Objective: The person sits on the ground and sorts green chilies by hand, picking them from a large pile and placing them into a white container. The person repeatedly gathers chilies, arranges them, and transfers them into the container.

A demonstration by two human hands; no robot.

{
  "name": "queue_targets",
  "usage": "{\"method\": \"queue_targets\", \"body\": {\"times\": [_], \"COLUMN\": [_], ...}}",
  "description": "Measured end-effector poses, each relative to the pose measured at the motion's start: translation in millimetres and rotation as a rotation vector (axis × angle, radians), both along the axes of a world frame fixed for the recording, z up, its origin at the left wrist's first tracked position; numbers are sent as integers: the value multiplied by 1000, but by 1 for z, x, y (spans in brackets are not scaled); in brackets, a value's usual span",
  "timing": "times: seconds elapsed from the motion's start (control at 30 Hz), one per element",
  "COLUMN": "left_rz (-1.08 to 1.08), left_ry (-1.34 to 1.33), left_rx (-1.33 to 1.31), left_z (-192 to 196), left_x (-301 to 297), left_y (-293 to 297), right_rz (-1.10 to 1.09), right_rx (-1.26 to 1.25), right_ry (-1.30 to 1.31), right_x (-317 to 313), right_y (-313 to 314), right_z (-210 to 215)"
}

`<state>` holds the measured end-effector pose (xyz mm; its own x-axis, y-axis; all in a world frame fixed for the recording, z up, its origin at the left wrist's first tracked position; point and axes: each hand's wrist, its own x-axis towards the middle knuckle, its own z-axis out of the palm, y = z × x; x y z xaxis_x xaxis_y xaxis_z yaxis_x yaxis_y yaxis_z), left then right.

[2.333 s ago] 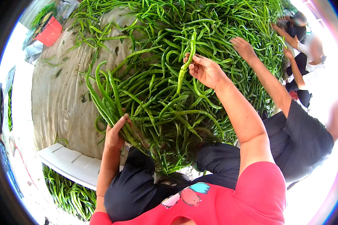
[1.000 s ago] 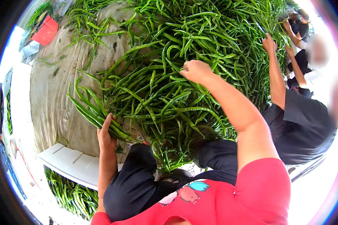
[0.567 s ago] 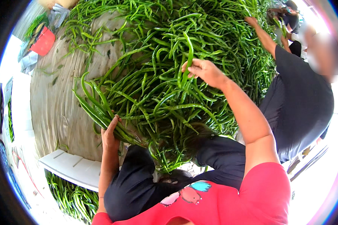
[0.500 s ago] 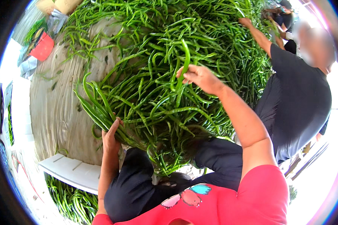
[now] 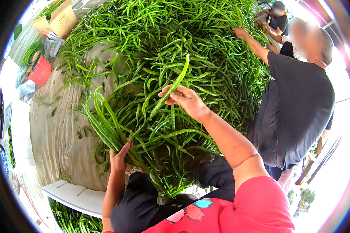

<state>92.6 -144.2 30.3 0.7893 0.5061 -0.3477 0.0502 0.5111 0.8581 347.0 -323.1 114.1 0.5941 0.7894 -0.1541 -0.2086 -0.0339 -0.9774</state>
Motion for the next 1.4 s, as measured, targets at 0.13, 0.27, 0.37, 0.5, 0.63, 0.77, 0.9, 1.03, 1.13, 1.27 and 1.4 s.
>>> {"method": "queue_targets", "body": {"times": [0.13, 0.27, 0.37, 0.5, 0.63, 0.77, 0.9, 1.03, 1.13, 1.27, 1.4], "left_rz": [33, 11, -22, -137, -242, -152, -39, 92, 149, 191, 151], "left_ry": [47, 75, 70, 46, 98, 146, 173, 149, 133, 176, 175], "left_rx": [-12, 34, 56, 70, -74, -163, -202, -236, -259, -217, -177], "left_z": [-12, -10, -7, -3, -21, -18, -25, -27, -26, -23, -25], "left_x": [2, 10, 21, 36, 38, 26, 14, 5, 0, 0, 5], "left_y": [8, 14, 14, 0, -15, -3, 16, 34, 42, 42, 38], "right_rz": [17, 74, 188, 189, 359, -45, -553, -447, -159, 109, -150], "right_rx": [-39, -84, -159, -154, -171, -285, -545, -1153, -1359, -1304, -1283], "right_ry": [51, 33, 36, 158, 165, -719, -1208, -1165, -950, -914, -903], "right_x": [9, 11, -4, -41, -51, 28, 191, 259, 263, 215, 205], "right_y": [7, 17, 30, 59, 75, 59, -3, -37, -17, 14, 5], "right_z": [-13, -16, -28, -54, -55, -46, -84, -122, -125, -102, -128]}}
